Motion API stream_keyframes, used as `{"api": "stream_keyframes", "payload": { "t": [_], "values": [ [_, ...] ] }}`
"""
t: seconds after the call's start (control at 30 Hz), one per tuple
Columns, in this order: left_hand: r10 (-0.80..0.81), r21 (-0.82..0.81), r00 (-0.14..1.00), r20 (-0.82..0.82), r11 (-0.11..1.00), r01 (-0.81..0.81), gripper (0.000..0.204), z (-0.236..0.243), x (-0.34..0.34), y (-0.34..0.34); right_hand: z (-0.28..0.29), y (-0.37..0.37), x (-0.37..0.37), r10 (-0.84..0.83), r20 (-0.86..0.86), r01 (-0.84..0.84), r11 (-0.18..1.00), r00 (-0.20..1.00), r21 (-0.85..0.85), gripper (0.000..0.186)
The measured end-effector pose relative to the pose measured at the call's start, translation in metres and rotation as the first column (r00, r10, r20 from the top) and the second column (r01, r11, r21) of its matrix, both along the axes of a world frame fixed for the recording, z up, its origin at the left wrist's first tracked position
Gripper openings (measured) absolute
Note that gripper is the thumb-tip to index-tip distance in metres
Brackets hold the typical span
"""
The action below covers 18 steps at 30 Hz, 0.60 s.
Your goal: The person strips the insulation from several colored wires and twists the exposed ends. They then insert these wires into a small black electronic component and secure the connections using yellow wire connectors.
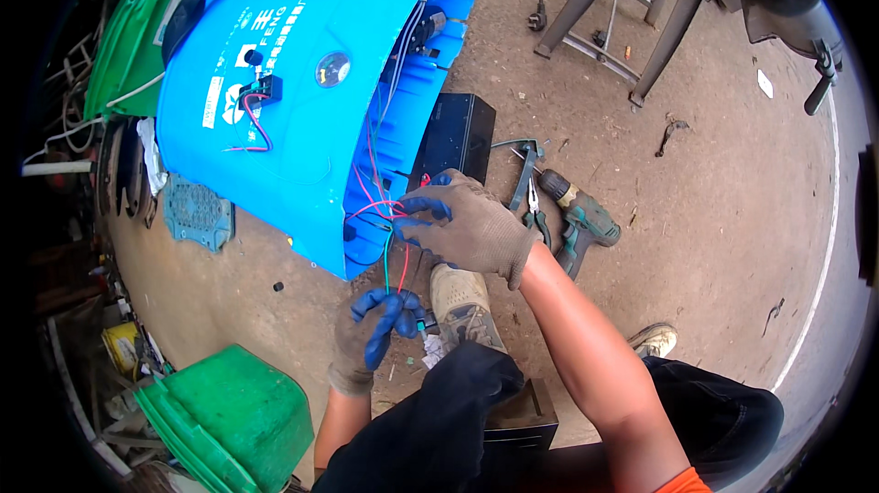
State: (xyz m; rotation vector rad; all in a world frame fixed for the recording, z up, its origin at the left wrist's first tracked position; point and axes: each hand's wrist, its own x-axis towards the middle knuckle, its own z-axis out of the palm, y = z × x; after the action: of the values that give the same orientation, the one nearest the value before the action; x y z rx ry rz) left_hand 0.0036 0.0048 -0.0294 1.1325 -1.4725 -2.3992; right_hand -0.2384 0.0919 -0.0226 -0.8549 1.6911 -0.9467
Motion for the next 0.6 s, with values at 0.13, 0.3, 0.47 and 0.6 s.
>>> {"api": "stream_keyframes", "payload": {
  "t": [0.13, 0.3, 0.47, 0.6],
  "values": [
    [0.004, -0.023, 1.000, 0.030, 1.000, -0.004, 0.026, -0.001, 0.000, 0.001, 0.000, -0.009, -0.008, -0.033, -0.007, 0.033, 0.998, 0.999, -0.059, 0.039],
    [0.003, 0.010, 0.999, 0.043, 1.000, -0.003, 0.022, 0.004, 0.000, -0.001, -0.012, -0.009, -0.006, -0.180, -0.094, 0.162, 0.971, 0.979, -0.175, 0.035],
    [-0.013, 0.164, 1.000, -0.013, 0.986, 0.015, 0.016, 0.005, 0.012, -0.014, 0.012, -0.011, -0.023, -0.254, 0.012, 0.253, 0.959, 0.967, -0.129, 0.032],
    [-0.019, 0.188, 0.989, -0.144, 0.981, 0.046, 0.020, 0.000, 0.013, -0.017, 0.001, -0.005, -0.012, -0.288, -0.112, 0.259, 0.940, 0.951, -0.220, 0.033]
  ]
}}
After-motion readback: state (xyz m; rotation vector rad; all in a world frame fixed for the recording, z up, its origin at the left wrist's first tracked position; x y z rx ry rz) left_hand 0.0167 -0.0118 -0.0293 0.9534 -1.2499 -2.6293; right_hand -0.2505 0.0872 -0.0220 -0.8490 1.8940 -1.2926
